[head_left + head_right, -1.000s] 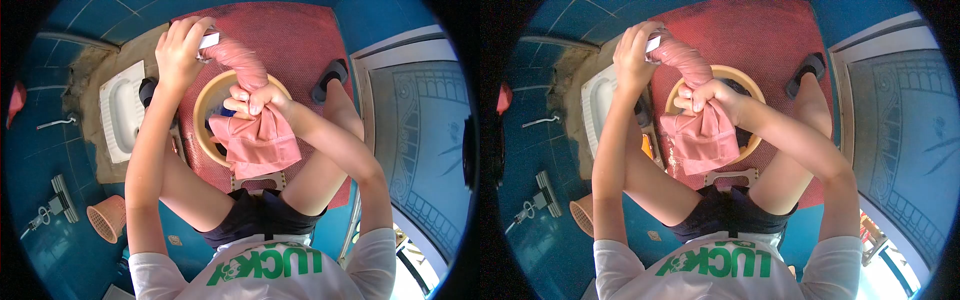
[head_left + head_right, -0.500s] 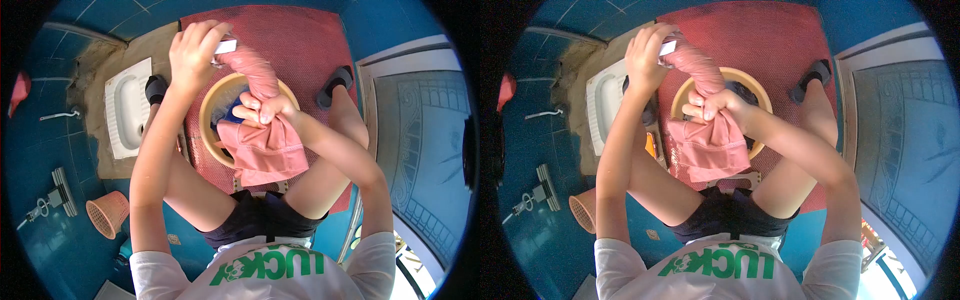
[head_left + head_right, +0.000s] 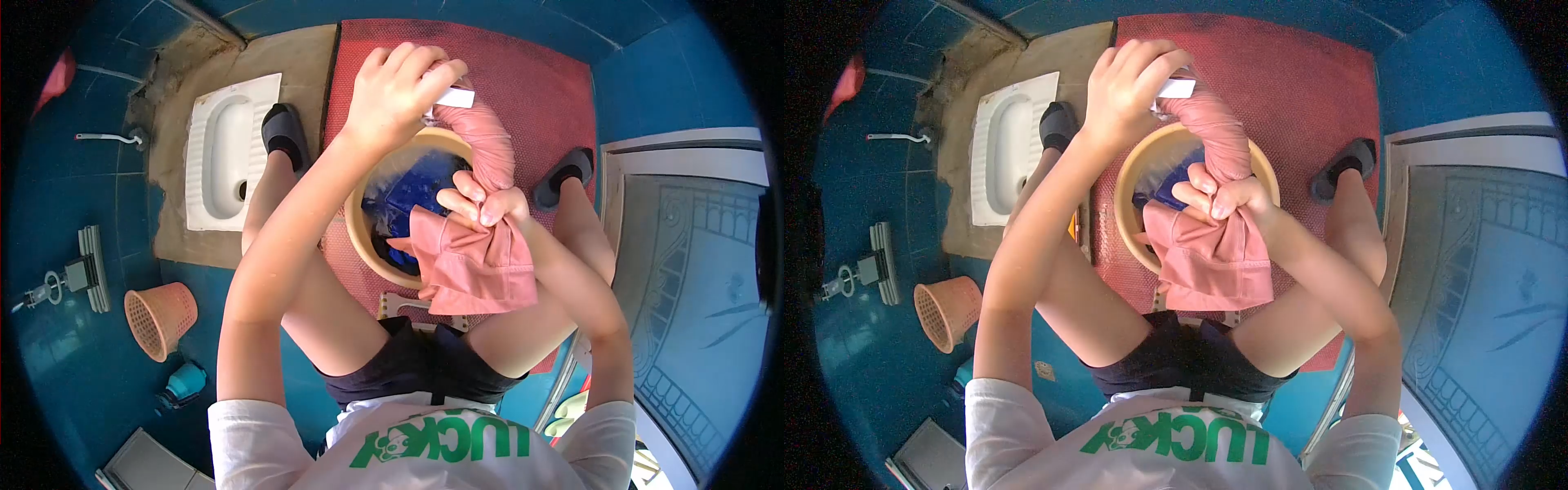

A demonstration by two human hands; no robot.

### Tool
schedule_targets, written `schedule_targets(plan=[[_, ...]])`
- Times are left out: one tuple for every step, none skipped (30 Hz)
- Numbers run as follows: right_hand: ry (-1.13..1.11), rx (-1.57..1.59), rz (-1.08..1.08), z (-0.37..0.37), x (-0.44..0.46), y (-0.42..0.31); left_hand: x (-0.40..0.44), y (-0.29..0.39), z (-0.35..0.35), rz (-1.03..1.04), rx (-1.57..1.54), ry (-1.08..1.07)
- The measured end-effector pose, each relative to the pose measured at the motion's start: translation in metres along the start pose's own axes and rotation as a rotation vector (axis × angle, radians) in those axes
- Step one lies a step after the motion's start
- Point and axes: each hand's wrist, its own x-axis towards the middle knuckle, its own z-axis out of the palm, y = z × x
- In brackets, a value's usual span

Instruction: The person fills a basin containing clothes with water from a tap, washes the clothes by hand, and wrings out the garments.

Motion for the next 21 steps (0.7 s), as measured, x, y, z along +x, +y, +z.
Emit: schedule_targets(plan=[[0.002,-0.001,-0.002,0.001,0.0,-0.001,-0.002,-0.002,0.001,-0.007,-0.016,-0.043],[0.077,-0.022,-0.023,0.003,-0.001,-0.002,-0.004,-0.003,0.003,-0.012,-0.032,-0.084],[0.153,-0.041,-0.042,0.004,-0.001,-0.003,-0.006,-0.002,0.004,-0.01,-0.035,-0.083],[0.155,-0.041,-0.043,0.004,-0.001,-0.003,-0.009,-0.001,0.004,-0.057,-0.059,-0.113],[0.22,-0.101,-0.064,0.002,-0.001,-0.004,-0.012,0.001,0.004,-0.105,-0.083,-0.143],[0.285,-0.165,-0.088,0.001,0.0,-0.006,-0.015,0.002,0.002,-0.103,-0.085,-0.139],[0.29,-0.17,-0.095,-0.002,0.0,-0.009,-0.017,0.003,-0.002,-0.158,-0.107,-0.213],[0.321,-0.239,-0.084,-0.005,-0.001,-0.01,-0.02,0.004,-0.006,-0.212,-0.132,-0.288],[0.352,-0.308,-0.074,-0.01,-0.002,-0.011,-0.023,0.003,-0.009,-0.22,-0.177,-0.315],[0.382,-0.377,-0.063,-0.013,-0.002,-0.013,-0.025,0.003,-0.014,-0.213,-0.183,-0.311],[0.479,-0.41,-0.05,-0.014,-0.002,-0.015,-0.027,0.004,-0.02,-0.241,-0.217,-0.419],[0.483,-0.409,-0.06,-0.011,-0.001,-0.016,-0.029,0.001,-0.025,-0.267,-0.249,-0.528],[0.599,-0.539,-0.032,-0.005,0.002,-0.017,-0.038,-0.005,-0.023,-0.272,-0.317,-0.606],[0.714,-0.668,0.0,-0.002,0.002,-0.018,-0.04,-0.009,-0.028,-0.264,-0.32,-0.607],[0.703,-0.737,0.063,-0.023,0.004,-0.017,-0.043,-0.011,-0.035,-0.329,-0.381,-0.82],[0.705,-0.735,0.058,-0.026,0.005,-0.014,-0.042,-0.01,-0.04,-0.396,-0.438,-1.033],[0.665,-0.851,0.072,-0.028,0.008,-0.01,-0.034,-0.007,-0.048,-0.486,-0.462,-1.187],[0.623,-0.967,0.087,-0.029,0.012,-0.007,-0.036,-0.008,-0.047,-0.482,-0.459,-1.186],[0.583,-1.003,-0.002,-0.03,0.015,-0.001,-0.039,-0.009,-0.045,-0.438,-0.484,-1.276],[0.595,-1.119,0.1,-0.028,0.018,0.0,-0.042,-0.01,-0.043,-0.394,-0.511,-1.369],[0.585,-1.201,0.078,-0.029,0.022,0.005,-0.046,-0.007,-0.043,-0.336,-0.465,-1.309]])
